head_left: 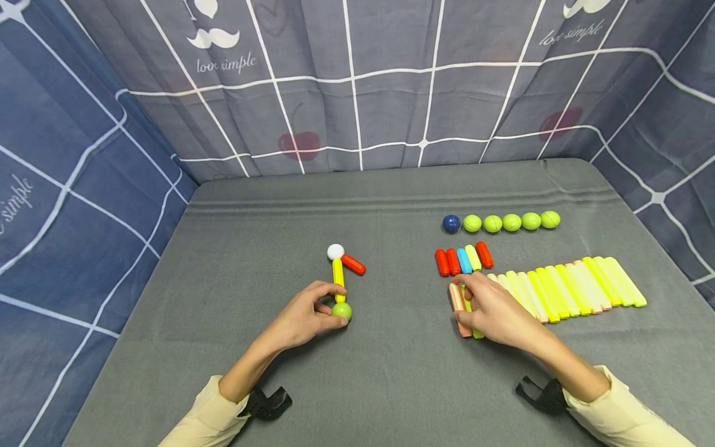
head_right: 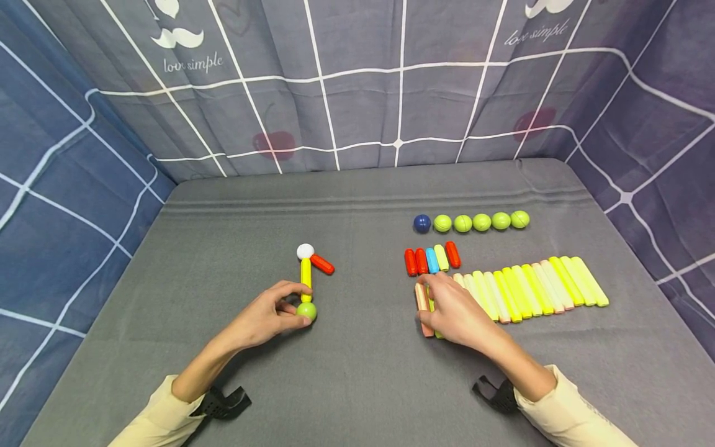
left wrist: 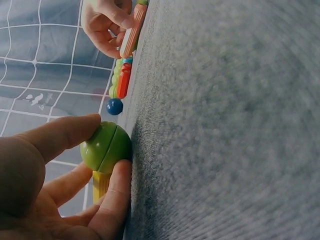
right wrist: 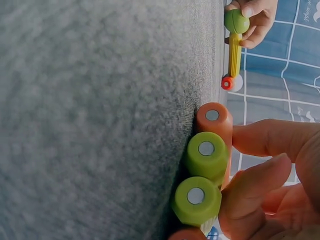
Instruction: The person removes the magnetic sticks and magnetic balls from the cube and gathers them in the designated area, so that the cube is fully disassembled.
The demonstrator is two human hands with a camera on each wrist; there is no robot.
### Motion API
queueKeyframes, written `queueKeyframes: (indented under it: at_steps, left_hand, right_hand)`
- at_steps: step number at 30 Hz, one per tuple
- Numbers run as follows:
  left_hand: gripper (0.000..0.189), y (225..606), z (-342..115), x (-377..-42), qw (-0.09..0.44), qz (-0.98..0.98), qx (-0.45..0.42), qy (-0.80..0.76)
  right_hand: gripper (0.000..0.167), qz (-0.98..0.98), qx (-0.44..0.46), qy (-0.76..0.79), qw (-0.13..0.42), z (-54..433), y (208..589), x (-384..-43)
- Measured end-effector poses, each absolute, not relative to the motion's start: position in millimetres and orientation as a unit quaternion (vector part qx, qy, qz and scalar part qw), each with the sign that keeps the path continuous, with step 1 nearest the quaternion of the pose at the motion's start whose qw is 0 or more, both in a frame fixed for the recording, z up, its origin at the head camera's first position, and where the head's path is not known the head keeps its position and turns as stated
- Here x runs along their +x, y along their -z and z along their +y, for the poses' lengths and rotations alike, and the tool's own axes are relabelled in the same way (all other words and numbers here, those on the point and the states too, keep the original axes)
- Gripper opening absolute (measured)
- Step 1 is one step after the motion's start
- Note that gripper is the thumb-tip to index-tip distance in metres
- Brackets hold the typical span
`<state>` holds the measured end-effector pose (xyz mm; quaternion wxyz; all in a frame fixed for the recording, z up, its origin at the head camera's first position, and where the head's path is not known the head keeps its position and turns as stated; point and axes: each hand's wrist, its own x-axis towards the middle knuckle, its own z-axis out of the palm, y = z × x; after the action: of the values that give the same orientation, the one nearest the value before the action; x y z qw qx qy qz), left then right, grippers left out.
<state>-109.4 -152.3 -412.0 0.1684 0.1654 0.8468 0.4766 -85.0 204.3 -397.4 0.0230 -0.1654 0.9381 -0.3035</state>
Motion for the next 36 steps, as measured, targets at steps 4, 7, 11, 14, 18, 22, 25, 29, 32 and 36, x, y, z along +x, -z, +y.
queueKeyframes:
  at_steps: [4, 7, 11, 14, 18, 22, 25, 29, 32, 36]
  left_hand:
    - [0.048, 412.2, -152.2, -109.3, 0.168, 0.848, 0.165, -0.475]
    - [0.048, 412.4, -151.8, -109.0, 0.169, 0.848, 0.165, -0.474]
    - [0.048, 412.8, -151.9, -108.6, 0.168, 0.848, 0.166, -0.475]
    - [0.047, 413.4, -152.9, -108.2, 0.164, 0.846, 0.174, -0.477]
    - [0.047, 414.4, -154.2, -108.0, 0.163, 0.84, 0.187, -0.482]
    - [0.046, 414.6, -154.4, -107.9, 0.162, 0.841, 0.185, -0.483]
    - [0.046, 414.9, -154.6, -107.8, 0.159, 0.845, 0.179, -0.479]
    - [0.047, 414.9, -154.5, -108.2, 0.157, 0.847, 0.173, -0.478]
    - [0.047, 414.7, -153.4, -109.0, 0.159, 0.845, 0.171, -0.481]
    - [0.046, 414.6, -151.3, -109.9, 0.162, 0.841, 0.174, -0.485]
  right_hand:
    - [0.042, 0.941, -0.166, 0.295, 0.021, 205.5, 398.5, -85.1]
    - [0.042, 0.939, -0.167, 0.299, 0.019, 206.6, 399.1, -84.4]
    - [0.048, 0.932, -0.171, 0.32, 0.02, 207.9, 399.5, -83.0]
    - [0.051, 0.925, -0.174, 0.338, 0.017, 207.4, 399.1, -82.7]
    - [0.043, 0.91, -0.186, 0.371, 0.007, 199.9, 395.9, -86.1]
    - [0.033, 0.891, -0.193, 0.409, 0.032, 180.6, 386.9, -96.7]
    - [0.032, 0.872, -0.197, 0.443, 0.072, 157.5, 380.0, -111.9]
    - [0.033, 0.85, -0.208, 0.471, 0.111, 123.4, 377.8, -138.1]
    - [0.034, 0.851, -0.206, 0.465, 0.13, 101.5, 381.4, -155.1]
    - [0.037, 0.873, -0.197, 0.425, 0.135, 79.0, 389.5, -169.9]
